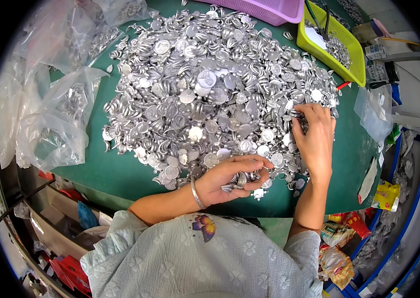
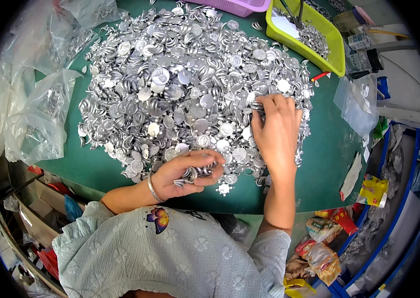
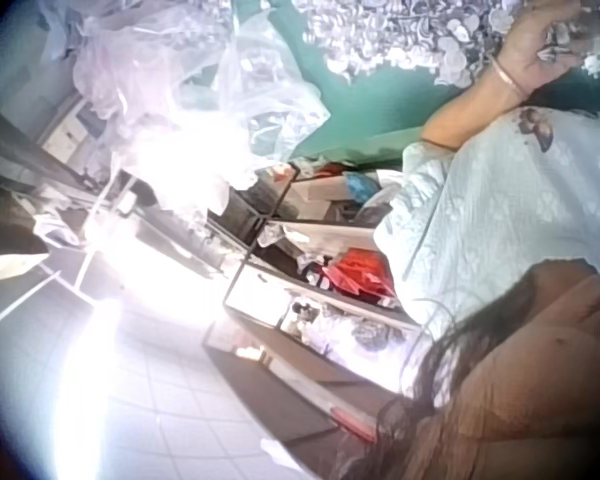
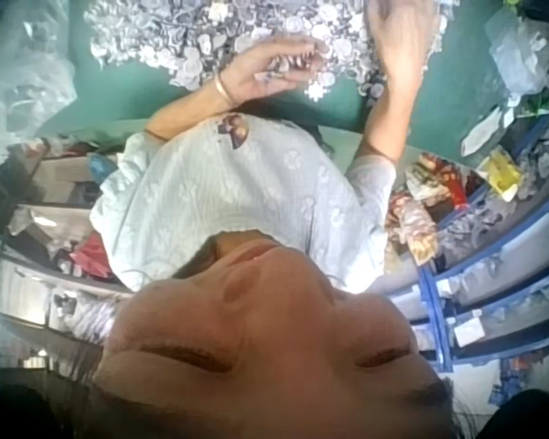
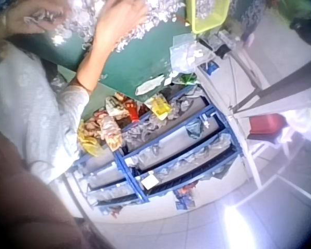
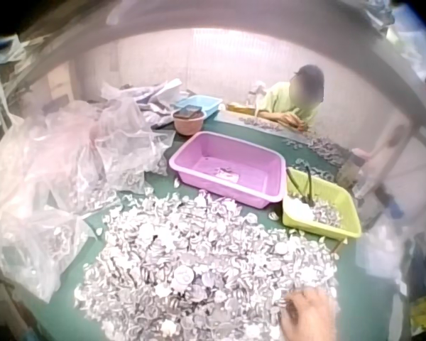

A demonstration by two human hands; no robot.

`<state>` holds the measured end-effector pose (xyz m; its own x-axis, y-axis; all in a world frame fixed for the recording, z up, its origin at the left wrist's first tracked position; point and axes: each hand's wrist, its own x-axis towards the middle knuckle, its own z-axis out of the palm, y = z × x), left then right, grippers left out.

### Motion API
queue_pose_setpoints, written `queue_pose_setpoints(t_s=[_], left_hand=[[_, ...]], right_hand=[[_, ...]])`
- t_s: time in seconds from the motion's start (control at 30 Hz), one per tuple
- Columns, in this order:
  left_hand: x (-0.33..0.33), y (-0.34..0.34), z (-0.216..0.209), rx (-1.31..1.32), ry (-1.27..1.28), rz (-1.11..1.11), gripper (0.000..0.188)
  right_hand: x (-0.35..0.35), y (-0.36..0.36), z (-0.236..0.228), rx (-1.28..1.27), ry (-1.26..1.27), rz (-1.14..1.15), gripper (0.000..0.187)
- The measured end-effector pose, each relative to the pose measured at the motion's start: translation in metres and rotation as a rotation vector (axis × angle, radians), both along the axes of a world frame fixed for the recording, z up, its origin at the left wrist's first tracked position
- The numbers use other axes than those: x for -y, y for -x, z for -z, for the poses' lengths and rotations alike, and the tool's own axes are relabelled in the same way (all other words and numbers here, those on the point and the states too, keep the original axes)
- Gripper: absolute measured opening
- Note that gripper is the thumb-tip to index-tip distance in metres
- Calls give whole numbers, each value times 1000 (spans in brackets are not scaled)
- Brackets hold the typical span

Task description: The person walks to a workstation and sits on a red stool. They sort a large pile of small silver metal parts on a green table by hand, picking up individual pieces and placing them into a clear plastic bag. The person repeatedly handles the parts, occasionally adjusting the bag or the pile.

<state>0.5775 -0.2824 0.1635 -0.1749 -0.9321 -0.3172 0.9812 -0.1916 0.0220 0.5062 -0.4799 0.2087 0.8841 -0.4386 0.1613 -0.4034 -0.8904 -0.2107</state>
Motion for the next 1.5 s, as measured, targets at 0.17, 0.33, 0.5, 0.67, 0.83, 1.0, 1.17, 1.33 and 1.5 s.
queue_pose_setpoints(t_s=[0.17,0.33,0.5,0.67,0.83,1.0,1.17,1.33,1.5], left_hand=[[2,0,-6,6,-72,-25,25],[1,2,-4,55,-63,-33,25],[1,2,-2,5,-69,-18,24],[0,4,4,-17,-20,-24,25],[4,1,-18,41,-103,-79,32],[0,3,-4,154,-20,-74,28],[-1,5,3,-37,98,-47,20],[1,3,3,-47,46,-73,19],[0,3,4,-79,73,-60,19]], right_hand=[[6,-14,-7,-158,84,-86,24],[4,-18,-2,-159,152,-104,20],[8,-8,-4,-13,-7,-133,18],[16,6,-11,162,-181,-51,16],[-28,21,-35,104,-841,-269,21],[-17,14,-22,246,-788,-181,15],[26,13,6,195,-172,218,26],[12,22,9,76,-110,28,31],[-23,39,9,101,-147,-20,30]])
